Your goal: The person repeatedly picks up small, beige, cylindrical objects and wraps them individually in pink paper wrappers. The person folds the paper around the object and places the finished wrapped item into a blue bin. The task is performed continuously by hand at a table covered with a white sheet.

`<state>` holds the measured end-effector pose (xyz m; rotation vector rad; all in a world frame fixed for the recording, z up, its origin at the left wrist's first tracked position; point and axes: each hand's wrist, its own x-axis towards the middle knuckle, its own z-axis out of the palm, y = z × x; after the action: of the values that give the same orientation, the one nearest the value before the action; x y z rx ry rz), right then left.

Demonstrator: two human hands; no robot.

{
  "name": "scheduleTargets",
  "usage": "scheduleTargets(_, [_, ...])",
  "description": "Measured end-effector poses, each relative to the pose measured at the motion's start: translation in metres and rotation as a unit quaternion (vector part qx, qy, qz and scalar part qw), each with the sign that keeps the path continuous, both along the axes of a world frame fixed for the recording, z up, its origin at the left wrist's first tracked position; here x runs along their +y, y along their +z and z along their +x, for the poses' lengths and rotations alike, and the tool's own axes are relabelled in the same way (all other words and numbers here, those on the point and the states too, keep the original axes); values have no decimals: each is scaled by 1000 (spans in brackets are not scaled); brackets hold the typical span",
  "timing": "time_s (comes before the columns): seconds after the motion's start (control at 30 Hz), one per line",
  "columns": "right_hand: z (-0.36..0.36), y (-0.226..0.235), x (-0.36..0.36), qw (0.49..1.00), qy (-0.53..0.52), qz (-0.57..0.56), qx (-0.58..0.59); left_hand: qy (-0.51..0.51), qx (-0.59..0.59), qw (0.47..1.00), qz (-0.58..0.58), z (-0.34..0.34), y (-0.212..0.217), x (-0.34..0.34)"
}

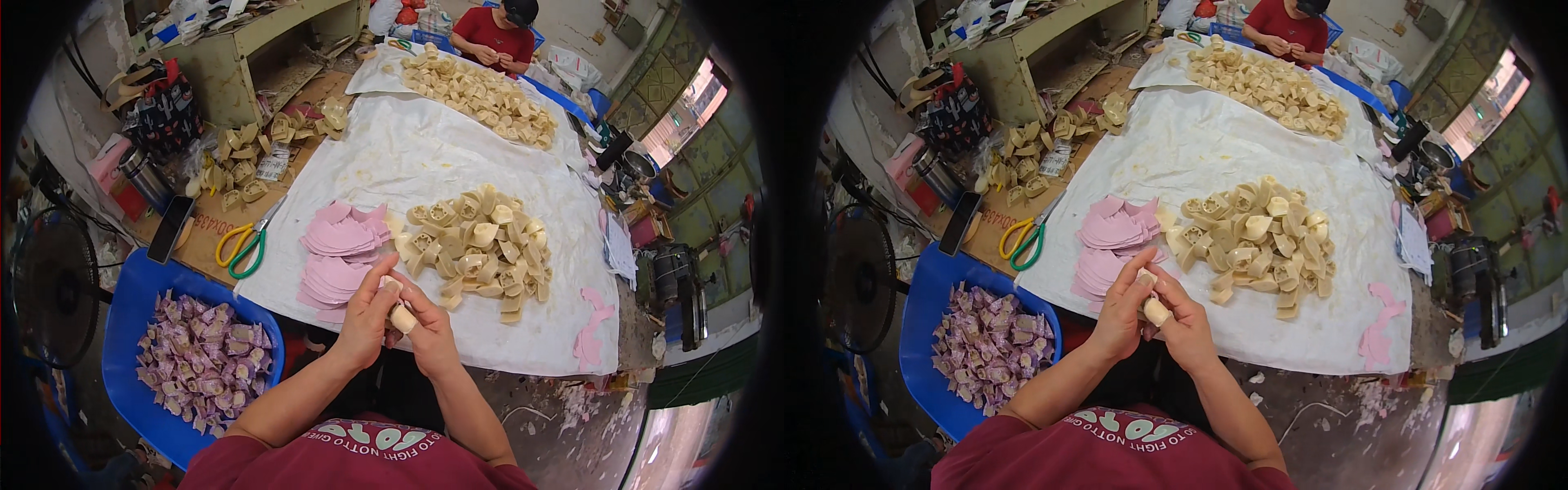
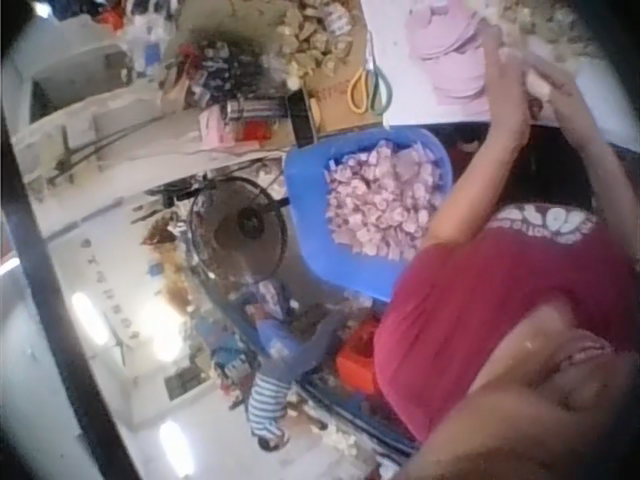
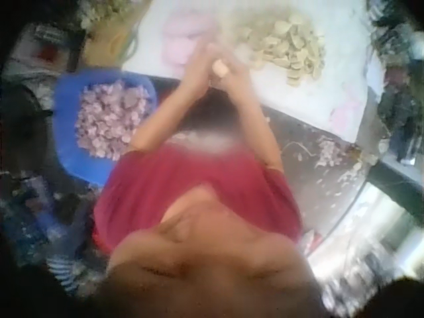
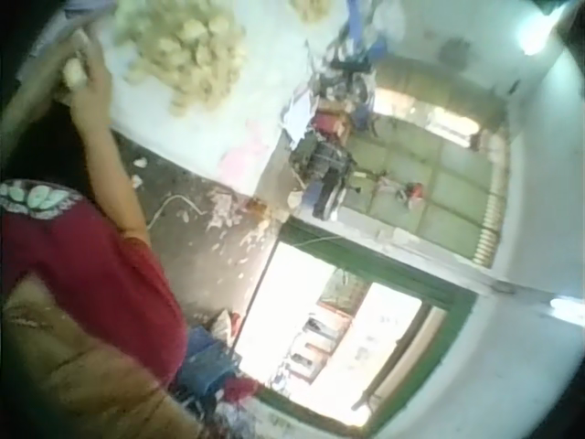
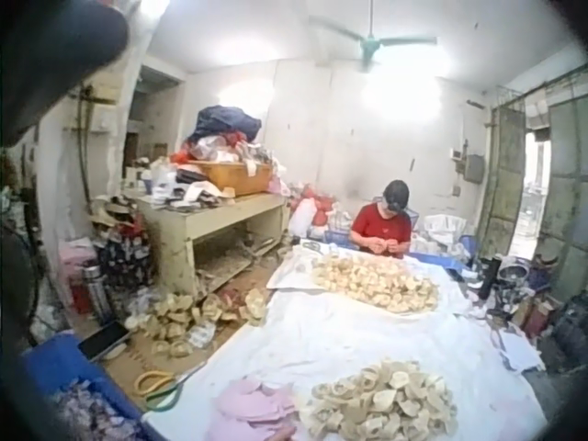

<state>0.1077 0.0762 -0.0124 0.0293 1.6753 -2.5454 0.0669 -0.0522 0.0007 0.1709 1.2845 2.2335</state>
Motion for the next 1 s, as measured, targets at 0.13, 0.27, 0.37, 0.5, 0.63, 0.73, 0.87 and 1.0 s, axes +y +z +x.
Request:
scheduleTargets(0.13, [-4, 0, 9, 990, 7, 123, 74, -29, -60, 996, 59, -3, 2, -4])
scheduleTargets(0.27, [-4, -2, 18, 972, 14, 192, 136, -51, -40, 993, 97, 4, 8, -6])
scheduleTargets(0.37, [-2, -9, 25, 954, 14, 248, 168, -85, -33, 988, 124, 5, 5, -7])
scheduleTargets(0.5, [4, 29, 23, 997, 30, 65, 32, -117, -66, 966, 221, 11, 22, -10])
scheduleTargets(0.63, [5, 23, 12, 996, -1, -44, 76, -126, -2, 969, 215, 8, 4, -9])
scheduleTargets(0.73, [5, 15, 10, 996, -2, -81, 35, -113, 7, 972, 205, 9, 2, -8])
scheduleTargets(0.87, [0, 18, 10, 996, -4, -57, 61, -93, 52, 978, 180, 9, 0, -5])
scheduleTargets(1.0, [2, 12, 7, 996, -36, -83, -1, -98, 152, 979, 94, 5, -7, -11])
